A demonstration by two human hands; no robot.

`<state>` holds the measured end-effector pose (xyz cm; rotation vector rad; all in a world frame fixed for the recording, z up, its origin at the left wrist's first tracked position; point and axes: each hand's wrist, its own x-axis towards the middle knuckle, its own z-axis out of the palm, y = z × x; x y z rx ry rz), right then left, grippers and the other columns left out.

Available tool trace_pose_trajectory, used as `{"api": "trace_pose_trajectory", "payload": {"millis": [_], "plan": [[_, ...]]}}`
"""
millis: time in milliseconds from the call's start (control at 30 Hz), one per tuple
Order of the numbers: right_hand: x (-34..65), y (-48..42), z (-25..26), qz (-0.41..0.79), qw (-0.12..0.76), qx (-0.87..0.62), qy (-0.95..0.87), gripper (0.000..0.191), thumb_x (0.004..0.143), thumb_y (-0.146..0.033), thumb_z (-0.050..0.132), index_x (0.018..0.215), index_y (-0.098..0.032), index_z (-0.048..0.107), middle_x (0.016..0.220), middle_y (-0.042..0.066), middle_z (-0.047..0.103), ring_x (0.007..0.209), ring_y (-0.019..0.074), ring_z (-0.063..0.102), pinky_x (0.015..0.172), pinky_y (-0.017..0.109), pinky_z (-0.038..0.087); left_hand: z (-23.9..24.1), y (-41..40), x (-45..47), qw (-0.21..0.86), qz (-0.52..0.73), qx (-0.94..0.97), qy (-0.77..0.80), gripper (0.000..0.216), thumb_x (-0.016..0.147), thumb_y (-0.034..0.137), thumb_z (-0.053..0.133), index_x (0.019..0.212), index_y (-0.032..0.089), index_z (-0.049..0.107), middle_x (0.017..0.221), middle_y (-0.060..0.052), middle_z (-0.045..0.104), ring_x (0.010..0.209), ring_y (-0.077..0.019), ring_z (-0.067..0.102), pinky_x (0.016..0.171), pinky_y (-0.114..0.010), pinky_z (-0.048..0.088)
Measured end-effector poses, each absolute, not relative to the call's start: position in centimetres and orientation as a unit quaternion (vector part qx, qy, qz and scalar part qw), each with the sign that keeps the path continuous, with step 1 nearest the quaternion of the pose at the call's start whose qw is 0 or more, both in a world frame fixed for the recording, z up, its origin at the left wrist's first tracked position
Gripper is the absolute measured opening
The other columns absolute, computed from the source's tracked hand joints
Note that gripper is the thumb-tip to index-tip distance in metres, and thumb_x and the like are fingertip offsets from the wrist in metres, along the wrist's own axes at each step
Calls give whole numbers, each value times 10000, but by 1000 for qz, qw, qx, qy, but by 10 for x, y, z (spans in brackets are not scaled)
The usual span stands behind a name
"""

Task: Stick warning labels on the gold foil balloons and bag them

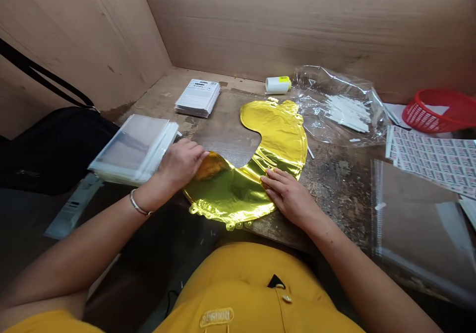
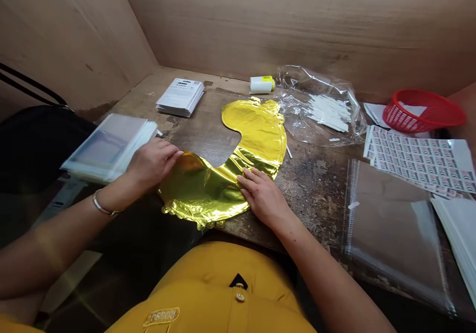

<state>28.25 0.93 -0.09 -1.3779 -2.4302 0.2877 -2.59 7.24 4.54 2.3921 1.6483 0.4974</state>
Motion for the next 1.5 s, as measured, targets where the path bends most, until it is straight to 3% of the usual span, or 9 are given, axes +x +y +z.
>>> {"api": "trace_pose_trajectory", "payload": {"millis": [133, 267, 467, 567, 700, 900, 1100, 1367, 1500], "plan": [[283, 11, 1, 115, 153, -486, -852, 327, 906, -198, 518, 1201, -155, 650, 1326, 113, 596, 1277, 284, 511, 1074, 487, 432, 79, 62, -12, 114, 224, 818, 517, 286, 885, 384, 480, 800, 176, 658, 885, -81, 676, 850, -230, 592, 822, -358, 457], [287, -1, 22, 118, 223, -506, -825, 433, 883, -324, 587, 1275, -140, 583, 1362, 150, 556, 1305, 293, 477, 1078, 492, 426, 87, 58, 12, 465, 336, 580, 578, 234, 855, 368, 523, 726, 178, 570, 601, 12, 563, 542, -130, 518, 539, -230, 449], [266, -40, 48, 103, 310, -477, -816, 853, 752, -607, 659, 1422, -151, 394, 1420, 194, 477, 1361, 322, 390, 1103, 531, 371, 74, 48, 45, 690, 413, 289, 519, 235, 915, 268, 405, 881, 152, 607, 810, -46, 690, 720, -164, 657, 719, -298, 558], [245, -45, 42, 119, 333, -472, -808, 843, 727, -608, 682, 1375, -127, 438, 1391, 214, 501, 1313, 332, 452, 1061, 524, 416, 75, 43, 47, 690, 429, 247, 528, 229, 916, 246, 420, 883, 138, 619, 833, -53, 705, 732, -160, 671, 742, -302, 566], [226, -36, 38, 125, 399, -452, -788, 242, 867, -212, 562, 1096, -160, 622, 1127, 123, 689, 1062, 220, 639, 913, 373, 533, 74, 43, 36, 688, 418, 230, 547, 249, 921, 258, 427, 868, 125, 630, 791, -63, 704, 715, -173, 678, 731, -322, 574], [230, -22, 67, 92, 402, -470, -780, 240, 769, -30, 472, 740, -216, 621, 815, 35, 720, 783, 177, 674, 707, 295, 541, 57, 30, -3, 553, 413, 553, 467, 643, 958, 579, 202, 984, 142, 673, 937, -122, 716, 986, -272, 658, 878, -414, 533], [233, -34, 67, 104, 381, -410, -822, 119, 853, -141, 567, 906, -223, 634, 997, 42, 737, 941, 179, 674, 956, 387, 483, 20, 12, -21, 214, 83, 907, 353, 300, 926, 316, 446, 1138, 266, 651, 1258, -71, 630, 1213, -275, 525, 1101, -516, 316], [263, -64, 76, 100, 305, -400, -858, 200, 897, -97, 476, 1007, -194, 613, 1002, 50, 739, 942, 154, 685, 981, 346, 477, 40, 77, -6, 155, 291, 847, 417, 294, 904, 276, 455, 1087, 195, 669, 1132, -86, 674, 1065, -216, 612, 983, -371, 467], [275, -82, 99, 111, 215, -385, -891, 211, 927, -153, 462, 1035, -203, 636, 974, 47, 748, 911, 164, 691, 1030, 364, 453, 51, 96, 71, 187, 228, 921, 254, 318, 906, 241, 448, 1120, 204, 680, 1164, -79, 687, 1071, -209, 616, 964, -362, 460]]}}
